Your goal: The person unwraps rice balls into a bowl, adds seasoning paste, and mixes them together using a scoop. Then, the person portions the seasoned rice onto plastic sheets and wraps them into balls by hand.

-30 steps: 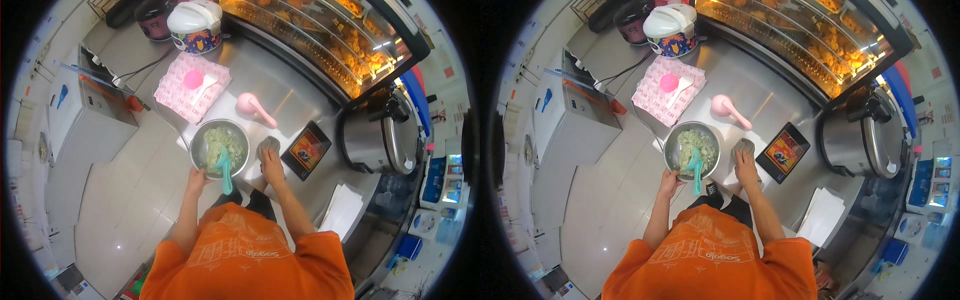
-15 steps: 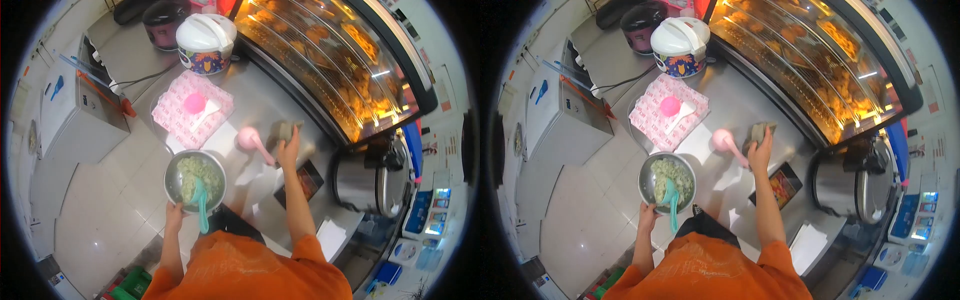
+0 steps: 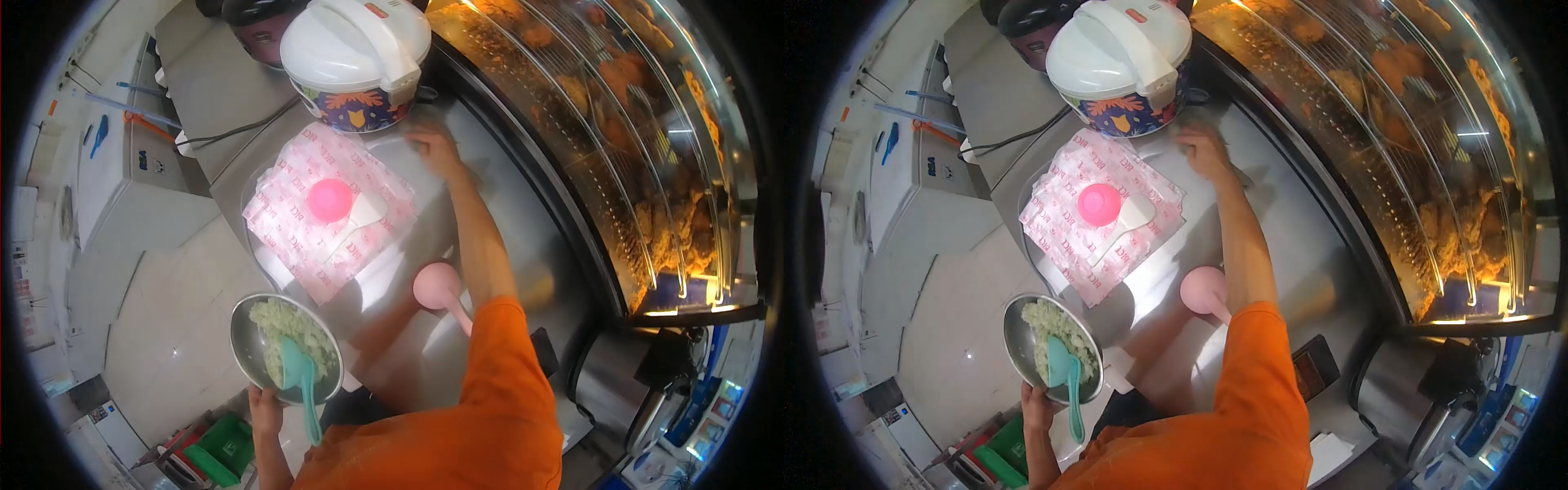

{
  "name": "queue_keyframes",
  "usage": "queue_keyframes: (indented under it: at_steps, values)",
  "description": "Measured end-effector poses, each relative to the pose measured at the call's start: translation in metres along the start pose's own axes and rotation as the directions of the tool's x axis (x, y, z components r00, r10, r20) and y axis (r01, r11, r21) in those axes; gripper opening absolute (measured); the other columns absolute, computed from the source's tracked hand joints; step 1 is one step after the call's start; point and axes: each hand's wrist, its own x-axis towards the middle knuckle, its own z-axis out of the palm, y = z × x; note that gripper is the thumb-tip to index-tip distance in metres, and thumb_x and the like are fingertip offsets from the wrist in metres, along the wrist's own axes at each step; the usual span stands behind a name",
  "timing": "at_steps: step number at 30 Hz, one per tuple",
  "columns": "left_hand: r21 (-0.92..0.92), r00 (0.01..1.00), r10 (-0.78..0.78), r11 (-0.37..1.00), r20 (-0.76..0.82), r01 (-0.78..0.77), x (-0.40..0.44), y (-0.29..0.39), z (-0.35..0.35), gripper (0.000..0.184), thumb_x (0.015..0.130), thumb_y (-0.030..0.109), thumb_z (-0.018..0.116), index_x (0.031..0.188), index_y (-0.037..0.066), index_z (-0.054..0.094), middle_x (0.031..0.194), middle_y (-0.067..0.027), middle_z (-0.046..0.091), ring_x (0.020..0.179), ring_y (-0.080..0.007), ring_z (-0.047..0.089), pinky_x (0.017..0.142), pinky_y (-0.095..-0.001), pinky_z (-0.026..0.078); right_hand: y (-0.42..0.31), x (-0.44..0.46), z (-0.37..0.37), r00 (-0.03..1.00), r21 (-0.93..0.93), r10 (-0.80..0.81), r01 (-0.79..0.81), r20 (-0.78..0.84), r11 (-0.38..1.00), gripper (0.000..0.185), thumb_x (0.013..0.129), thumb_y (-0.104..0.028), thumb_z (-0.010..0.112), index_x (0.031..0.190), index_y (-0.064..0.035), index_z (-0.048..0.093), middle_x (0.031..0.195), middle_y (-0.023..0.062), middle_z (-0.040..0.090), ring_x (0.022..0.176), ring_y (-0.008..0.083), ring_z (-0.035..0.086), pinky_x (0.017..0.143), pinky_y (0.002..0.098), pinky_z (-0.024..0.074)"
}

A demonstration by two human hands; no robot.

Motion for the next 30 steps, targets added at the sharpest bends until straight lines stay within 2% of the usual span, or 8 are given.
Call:
queue_keyframes:
  at_steps: [6, 10, 14, 17, 20, 23, 26, 30]
  values:
    - [0.097, 0.993, -0.017, 0.995, 0.115, 0.005, 0.009, 0.013, -0.006, 0.042, 0.089, 0.005, 0.050, 0.130, 0.001, 0.045, 0.118, -0.0143, 0.059, 0.094, -0.0236, 0.066, 0.069, -0.0343, 0.061, -0.066, -0.056, -0.089, 0.788, 0.092, 0.051, -0.136, 0.613, 0.986, 0.029, 0.076, 0.003, 0.047, 0.079, -0.0061, 0.075, 0.078, 0.0103, 0.071, 0.067, 0.0263, 0.065, 0.067, 0.0380, 0.0510]
    - [0.133, 0.989, -0.040, 0.991, 0.139, 0.022, 0.014, 0.019, -0.005, 0.043, 0.091, 0.006, 0.050, 0.134, 0.000, 0.042, 0.122, -0.0155, 0.058, 0.099, -0.0237, 0.065, 0.068, -0.0340, 0.059, -0.166, -0.152, -0.206, 0.898, 0.473, 0.428, -0.421, 0.098, 0.774, 0.022, 0.074, 0.003, 0.048, 0.072, -0.0011, 0.069, 0.073, 0.0054, 0.067, 0.069, 0.0146, 0.062, 0.065, 0.0290, 0.0488]
    - [0.219, 0.940, -0.032, 0.975, 0.340, -0.046, 0.037, 0.026, -0.004, 0.042, 0.092, 0.005, 0.049, 0.133, 0.001, 0.045, 0.116, -0.0124, 0.062, 0.095, -0.0201, 0.066, 0.065, -0.0313, 0.058, -0.283, -0.313, -0.150, 0.746, 0.432, 0.524, -0.666, 0.410, 0.609, 0.015, 0.079, -0.001, 0.055, 0.082, 0.0003, 0.070, 0.087, 0.0111, 0.069, 0.082, 0.0198, 0.063, 0.073, 0.0333, 0.0496]
    - [0.259, 0.840, -0.011, 0.953, 0.542, -0.155, 0.056, 0.015, 0.005, 0.043, 0.091, 0.005, 0.049, 0.134, 0.002, 0.045, 0.114, -0.0122, 0.063, 0.089, -0.0188, 0.067, 0.060, -0.0301, 0.058, -0.346, -0.378, -0.067, 0.914, -0.677, 0.394, -0.353, -0.099, 0.647, 0.022, 0.083, -0.009, 0.065, 0.102, 0.0007, 0.067, 0.103, 0.0152, 0.067, 0.092, 0.0278, 0.062, 0.083, 0.0372, 0.0488]
    - [0.272, 0.834, 0.007, 0.944, 0.551, -0.187, 0.034, 0.007, 0.034, 0.043, 0.093, 0.004, 0.049, 0.135, 0.000, 0.043, 0.113, -0.0141, 0.062, 0.087, -0.0208, 0.068, 0.062, -0.0309, 0.062, -0.424, -0.341, -0.077, 0.776, -0.099, 0.573, -0.613, -0.265, 0.784, 0.036, 0.085, -0.019, 0.071, 0.114, -0.0011, 0.062, 0.117, 0.0191, 0.063, 0.106, 0.0334, 0.059, 0.091, 0.0409, 0.0467]
    - [0.330, 0.770, 0.026, 0.894, 0.638, -0.304, 0.017, -0.017, 0.047, 0.045, 0.094, 0.004, 0.049, 0.137, 0.000, 0.040, 0.114, -0.0153, 0.061, 0.089, -0.0214, 0.068, 0.063, -0.0314, 0.063, -0.477, -0.319, -0.071, 0.705, -0.134, 0.709, -0.702, 0.009, 0.700, 0.043, 0.083, -0.036, 0.071, 0.104, 0.0014, 0.064, 0.111, 0.0249, 0.065, 0.105, 0.0376, 0.063, 0.088, 0.0454, 0.0496]
    - [0.344, 0.736, 0.062, 0.855, 0.674, -0.387, -0.022, -0.037, 0.047, 0.050, 0.092, 0.005, 0.050, 0.141, 0.000, 0.039, 0.113, -0.0211, 0.063, 0.084, -0.0254, 0.070, 0.062, -0.0345, 0.060, -0.480, -0.334, -0.069, 0.277, -0.431, 0.910, -0.812, 0.310, 0.394, 0.045, 0.082, -0.034, 0.070, 0.103, 0.0046, 0.062, 0.099, 0.0268, 0.068, 0.096, 0.0407, 0.066, 0.084, 0.0473, 0.0512]
    - [0.362, 0.572, 0.152, 0.638, 0.806, -0.680, -0.050, -0.070, 0.047, 0.063, 0.088, 0.006, 0.050, 0.147, 0.002, 0.031, 0.104, -0.0331, 0.063, 0.078, -0.0430, 0.067, 0.071, -0.0482, 0.053, -0.472, -0.418, -0.065, 0.378, -0.209, 0.924, -0.900, 0.063, 0.382, 0.038, 0.085, -0.025, 0.066, 0.105, 0.0063, 0.058, 0.089, 0.0282, 0.068, 0.088, 0.0450, 0.067, 0.079, 0.0509, 0.0516]
